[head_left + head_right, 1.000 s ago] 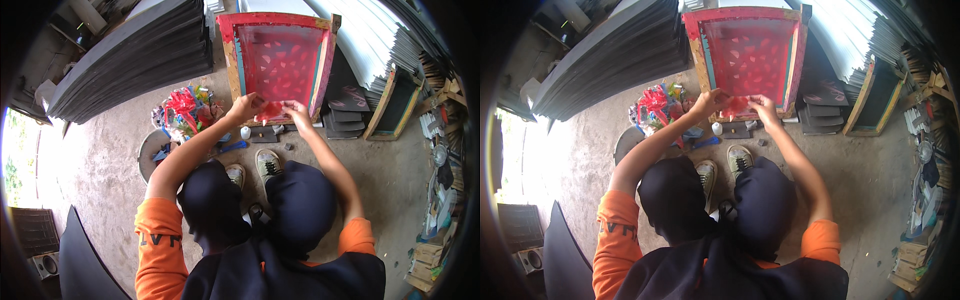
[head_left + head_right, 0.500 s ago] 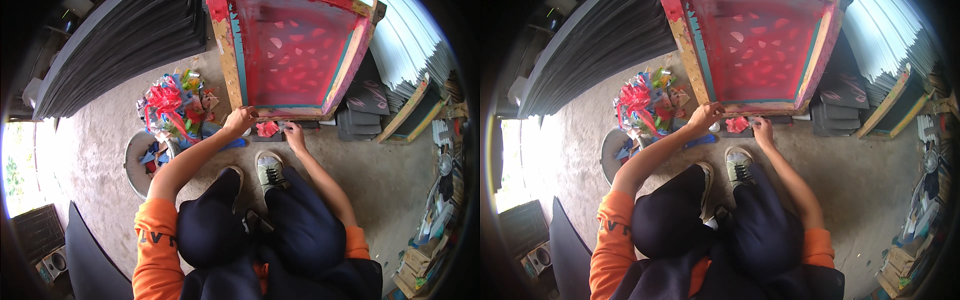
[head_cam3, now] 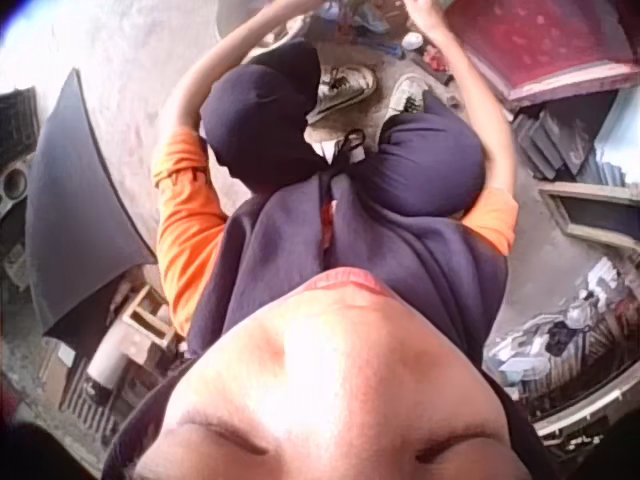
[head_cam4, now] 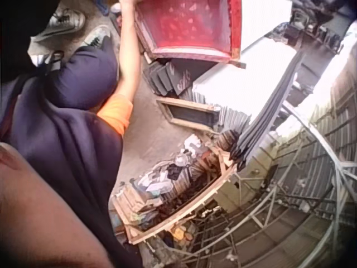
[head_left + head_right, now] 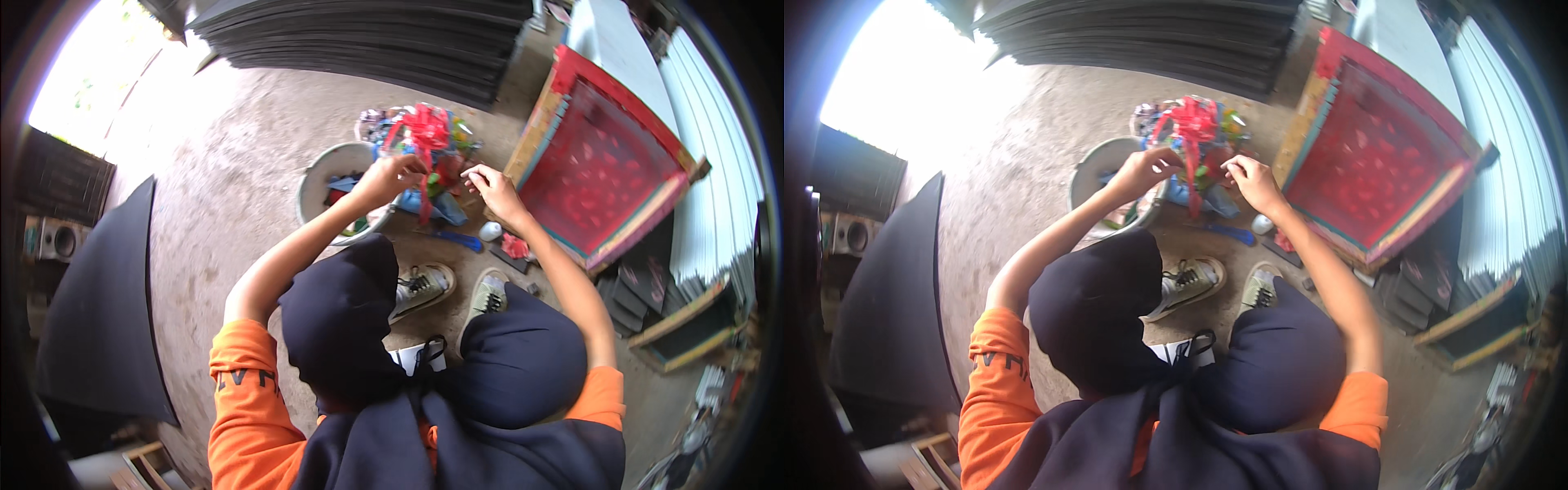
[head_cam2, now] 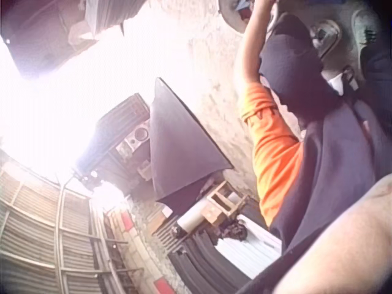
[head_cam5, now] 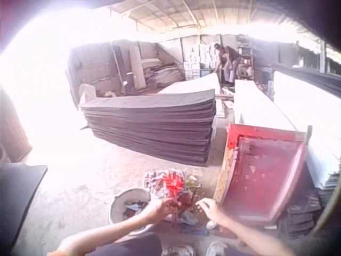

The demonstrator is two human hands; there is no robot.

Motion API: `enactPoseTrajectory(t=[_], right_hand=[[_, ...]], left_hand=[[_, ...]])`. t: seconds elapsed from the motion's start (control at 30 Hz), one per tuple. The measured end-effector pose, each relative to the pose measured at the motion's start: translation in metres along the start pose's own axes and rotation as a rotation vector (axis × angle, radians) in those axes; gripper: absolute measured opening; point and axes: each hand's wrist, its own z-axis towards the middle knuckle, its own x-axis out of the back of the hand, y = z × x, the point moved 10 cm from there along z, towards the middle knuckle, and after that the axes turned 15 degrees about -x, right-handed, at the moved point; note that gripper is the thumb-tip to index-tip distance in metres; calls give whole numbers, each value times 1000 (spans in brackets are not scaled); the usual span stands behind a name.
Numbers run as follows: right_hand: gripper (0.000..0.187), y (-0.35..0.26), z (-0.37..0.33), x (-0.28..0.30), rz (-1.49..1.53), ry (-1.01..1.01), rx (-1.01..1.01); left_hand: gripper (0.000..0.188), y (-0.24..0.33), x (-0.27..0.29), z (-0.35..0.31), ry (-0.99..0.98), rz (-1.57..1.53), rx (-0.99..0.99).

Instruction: The person sits on the floor and applies strips of white tape to a red mesh screen frame. They tear pieces of tape and press them onto the mesh surface, smoothing them down with their fingers. The person occasionally switches to a blue cloth to wipe the screen surface.

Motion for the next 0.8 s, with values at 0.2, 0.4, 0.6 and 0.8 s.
enactPoseTrajectory(t=[0.2,0.4,0.6,0.8], right_hand=[[20,-125,-7,-97,-553,-334,408],[20,-98,38,-166,-683,-382,409],[23,-32,61,-255,-837,-412,449],[14,11,81,-287,-1012,-334,415]], left_hand=[[19,-76,128,-142,303,14,332],[21,-122,112,-193,326,-4,456],[22,-165,41,-198,302,-193,472],[23,-195,-7,-188,205,-214,464]])
